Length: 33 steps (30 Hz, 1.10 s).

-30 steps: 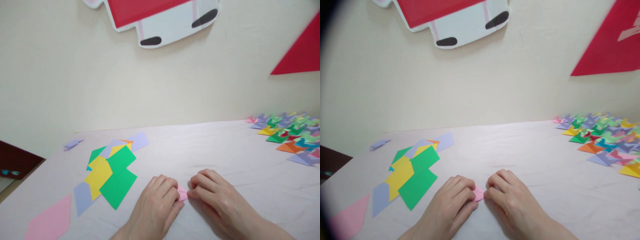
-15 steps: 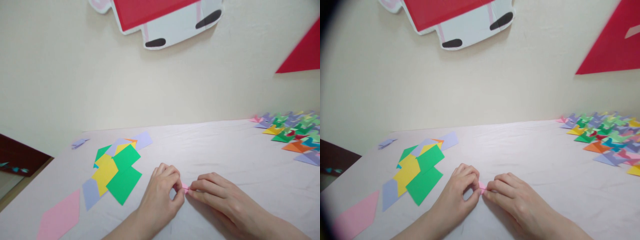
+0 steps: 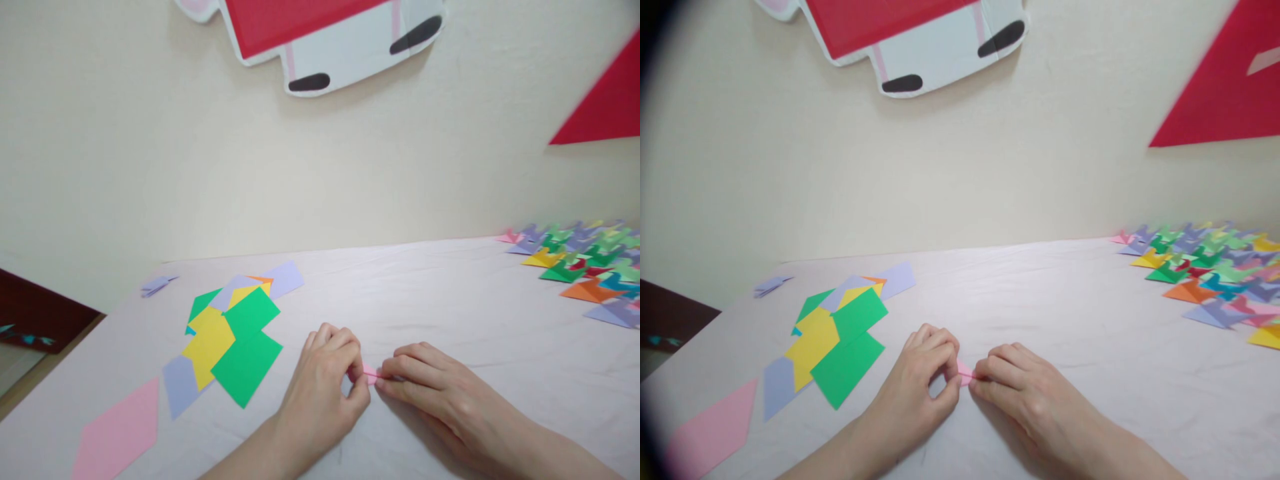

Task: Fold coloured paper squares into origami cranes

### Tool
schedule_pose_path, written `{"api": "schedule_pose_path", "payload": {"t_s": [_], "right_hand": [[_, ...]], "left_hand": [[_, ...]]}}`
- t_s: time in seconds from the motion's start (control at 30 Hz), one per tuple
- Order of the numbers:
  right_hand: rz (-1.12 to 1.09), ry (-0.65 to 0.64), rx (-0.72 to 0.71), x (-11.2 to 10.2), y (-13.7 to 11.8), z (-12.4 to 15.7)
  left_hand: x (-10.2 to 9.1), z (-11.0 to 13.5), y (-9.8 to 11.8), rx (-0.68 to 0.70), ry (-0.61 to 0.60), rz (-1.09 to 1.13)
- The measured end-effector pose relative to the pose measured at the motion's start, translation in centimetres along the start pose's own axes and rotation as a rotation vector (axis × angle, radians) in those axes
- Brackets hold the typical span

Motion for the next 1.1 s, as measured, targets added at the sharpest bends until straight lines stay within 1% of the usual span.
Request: {"api": "schedule_pose_path", "payload": {"t_s": [0.23, 0.37, 0.57, 0.7, 0.87, 1.0, 1.1], "right_hand": [[0.107, 0.014, -0.025, 0.2, -0.1, -0.1], [0.161, 0.025, -0.046, 0.2, -0.3, 0.0], [0.177, -0.051, -0.056, 0.5, -0.6, 0.0], [0.182, -0.029, -0.067, 0.5, -0.6, -0.1], [0.155, 0.018, 0.002, 0.0, -0.3, -0.2], [0.125, 0.024, 0.087, -0.3, 0.0, 0.1], [0.123, 0.057, 0.139, -0.8, 0.2, 0.9]], "left_hand": [[0.2, 0.1, 0.1, 0.014, -0.015, -0.049], [0.2, -0.1, 0.3, -0.004, -0.021, -0.06], [0.4, 0.1, 0.1, -0.029, -0.004, -0.043], [0.5, 0.4, -0.1, -0.03, -0.008, -0.029], [0.5, 0.5, -0.2, -0.055, -0.042, -0.015], [0.4, 0.5, -0.3, -0.08, -0.04, -0.009], [0.4, 0.7, -0.3, -0.097, -0.023, -0.003]]}}
Point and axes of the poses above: each hand's wrist, its own z-axis away from the middle knuckle, its own x-axis out of the palm, y = z × x, the point moved 5 cm from there along -z, towards the middle knuckle
